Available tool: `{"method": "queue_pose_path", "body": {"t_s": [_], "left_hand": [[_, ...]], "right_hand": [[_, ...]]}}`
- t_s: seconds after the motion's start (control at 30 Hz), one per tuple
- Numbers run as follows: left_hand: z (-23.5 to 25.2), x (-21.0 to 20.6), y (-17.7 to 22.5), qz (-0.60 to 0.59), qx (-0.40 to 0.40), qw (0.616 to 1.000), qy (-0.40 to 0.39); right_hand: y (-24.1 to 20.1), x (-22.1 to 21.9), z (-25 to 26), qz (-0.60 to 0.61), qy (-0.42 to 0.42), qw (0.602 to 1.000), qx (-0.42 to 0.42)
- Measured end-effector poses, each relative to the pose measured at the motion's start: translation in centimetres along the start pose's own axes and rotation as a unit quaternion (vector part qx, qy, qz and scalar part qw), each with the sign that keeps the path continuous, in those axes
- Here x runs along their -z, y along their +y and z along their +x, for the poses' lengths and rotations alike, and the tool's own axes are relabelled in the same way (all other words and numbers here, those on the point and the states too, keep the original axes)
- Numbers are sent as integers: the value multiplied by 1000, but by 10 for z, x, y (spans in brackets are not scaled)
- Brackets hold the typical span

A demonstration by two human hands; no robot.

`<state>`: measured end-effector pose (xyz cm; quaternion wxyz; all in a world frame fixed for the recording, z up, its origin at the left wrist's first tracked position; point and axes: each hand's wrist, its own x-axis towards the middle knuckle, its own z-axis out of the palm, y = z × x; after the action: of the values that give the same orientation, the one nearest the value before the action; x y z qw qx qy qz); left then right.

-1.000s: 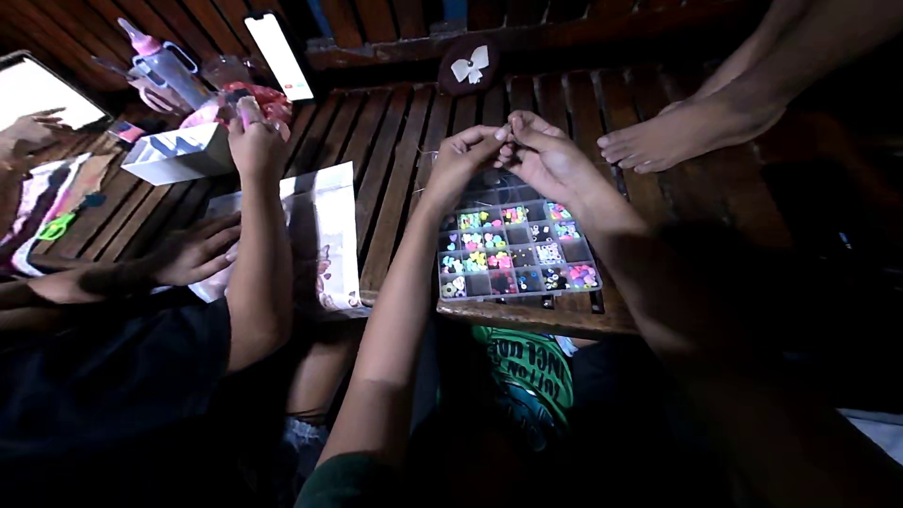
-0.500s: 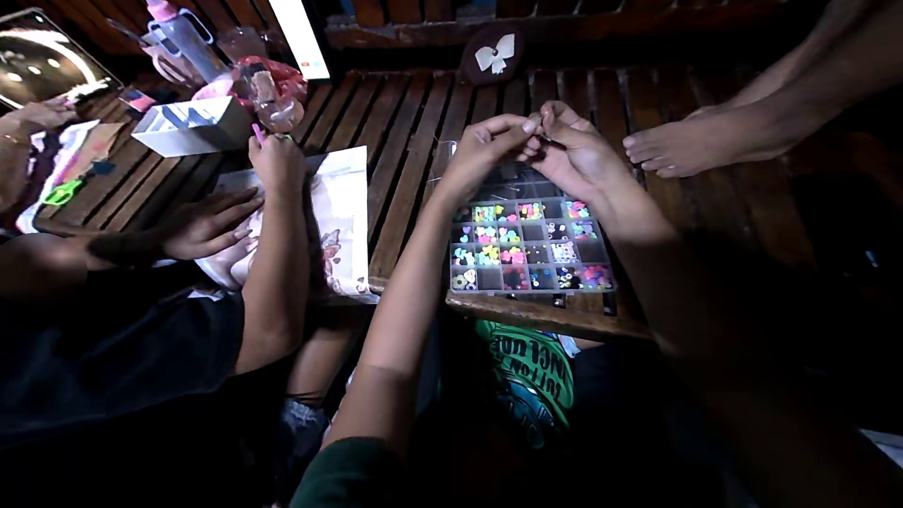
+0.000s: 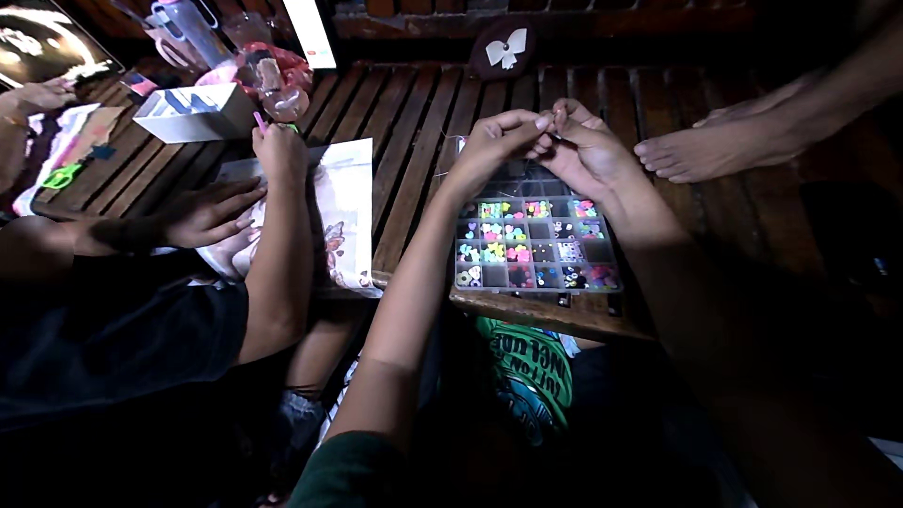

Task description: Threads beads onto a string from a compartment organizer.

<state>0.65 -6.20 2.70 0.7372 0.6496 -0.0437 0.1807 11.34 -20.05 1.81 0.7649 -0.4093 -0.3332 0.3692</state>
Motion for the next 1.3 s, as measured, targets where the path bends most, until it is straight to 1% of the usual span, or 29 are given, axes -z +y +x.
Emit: {"method": "queue_pose_path", "body": {"t_s": [0.27,1.1,1.3], "left_hand": [[0,-1,2,11,-6,1000,6],[1,-1,2,-6,-5,1000,2],[1,1,0,-6,-10,1000,-6]], "right_hand": [[-1,1,1,-39,3,999,2],[-4,1,-1,-48,0,999,-7],[-4,1,0,-69,2,998,-12]]}}
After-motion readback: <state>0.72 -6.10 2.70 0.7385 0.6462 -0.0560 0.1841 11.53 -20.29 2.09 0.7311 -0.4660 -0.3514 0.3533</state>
